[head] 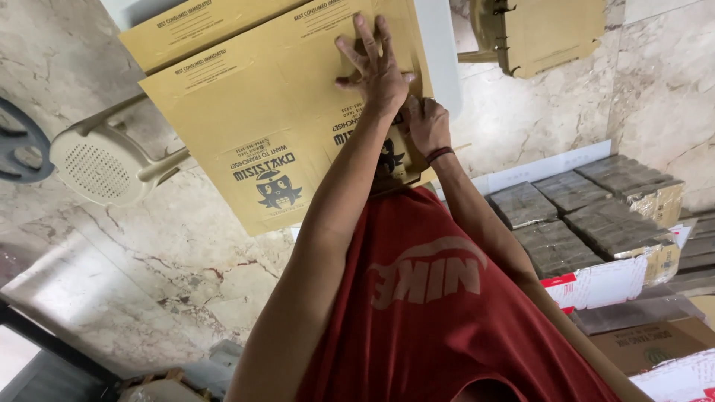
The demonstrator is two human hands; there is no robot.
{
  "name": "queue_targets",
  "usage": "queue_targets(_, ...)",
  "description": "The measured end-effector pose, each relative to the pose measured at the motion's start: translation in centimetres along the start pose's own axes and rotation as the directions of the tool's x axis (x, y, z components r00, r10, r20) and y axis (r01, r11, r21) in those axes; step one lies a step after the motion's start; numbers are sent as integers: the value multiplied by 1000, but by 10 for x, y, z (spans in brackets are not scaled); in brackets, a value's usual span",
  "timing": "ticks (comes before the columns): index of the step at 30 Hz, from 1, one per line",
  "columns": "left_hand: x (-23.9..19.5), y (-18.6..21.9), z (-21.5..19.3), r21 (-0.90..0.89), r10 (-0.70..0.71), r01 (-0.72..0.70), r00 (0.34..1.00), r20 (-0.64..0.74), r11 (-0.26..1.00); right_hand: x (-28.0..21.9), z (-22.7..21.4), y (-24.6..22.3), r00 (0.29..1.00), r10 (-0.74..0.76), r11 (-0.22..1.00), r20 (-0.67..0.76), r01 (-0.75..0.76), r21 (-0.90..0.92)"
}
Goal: Folding cardboard sheets along pre-scored lines and separating die-cut pieces to prepare boxes.
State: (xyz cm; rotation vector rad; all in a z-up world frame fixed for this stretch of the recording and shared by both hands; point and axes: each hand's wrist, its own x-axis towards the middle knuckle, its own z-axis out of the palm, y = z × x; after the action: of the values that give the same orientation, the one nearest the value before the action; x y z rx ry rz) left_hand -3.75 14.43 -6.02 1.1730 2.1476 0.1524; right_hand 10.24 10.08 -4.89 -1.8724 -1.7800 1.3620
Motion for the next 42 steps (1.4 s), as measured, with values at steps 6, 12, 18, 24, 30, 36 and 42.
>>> queue_targets(6, 5, -3, 5, 89, -4, 2, 1000, 21, 996, -16, -18, -48, 974, 178, 945, 137, -209, 252)
queue_targets(12, -4, -16, -12, 198, 52, -66, 996, 74, 978, 29, -62, -59, 644, 654, 705, 398, -709, -12)
queue_targets(18, -14, -28, 22, -14, 131, -137, 969, -211, 991, 25, -58, -73, 663, 571, 634, 485, -731, 253)
queue_targets(24, -12, -12, -13, 154, -44, 23, 990, 135, 988, 38, -55, -37, 564, 477, 480, 674, -809, 338)
queue_targets(30, -15, -12, -10, 270, -43, 18, 995, 89, 963, 31, -53, -45, 629, 520, 507, 578, -772, 384)
queue_targets(36, -13, -11, 2, 260, -67, 35, 991, 115, 965, 1, -63, -115, 909, 379, 839, 170, -416, 350)
queue_targets(42, -10, -30, 32, -260, -18, 17, 1000, -1, 965, 37, -26, 79, 894, -229, 845, 384, 379, -378)
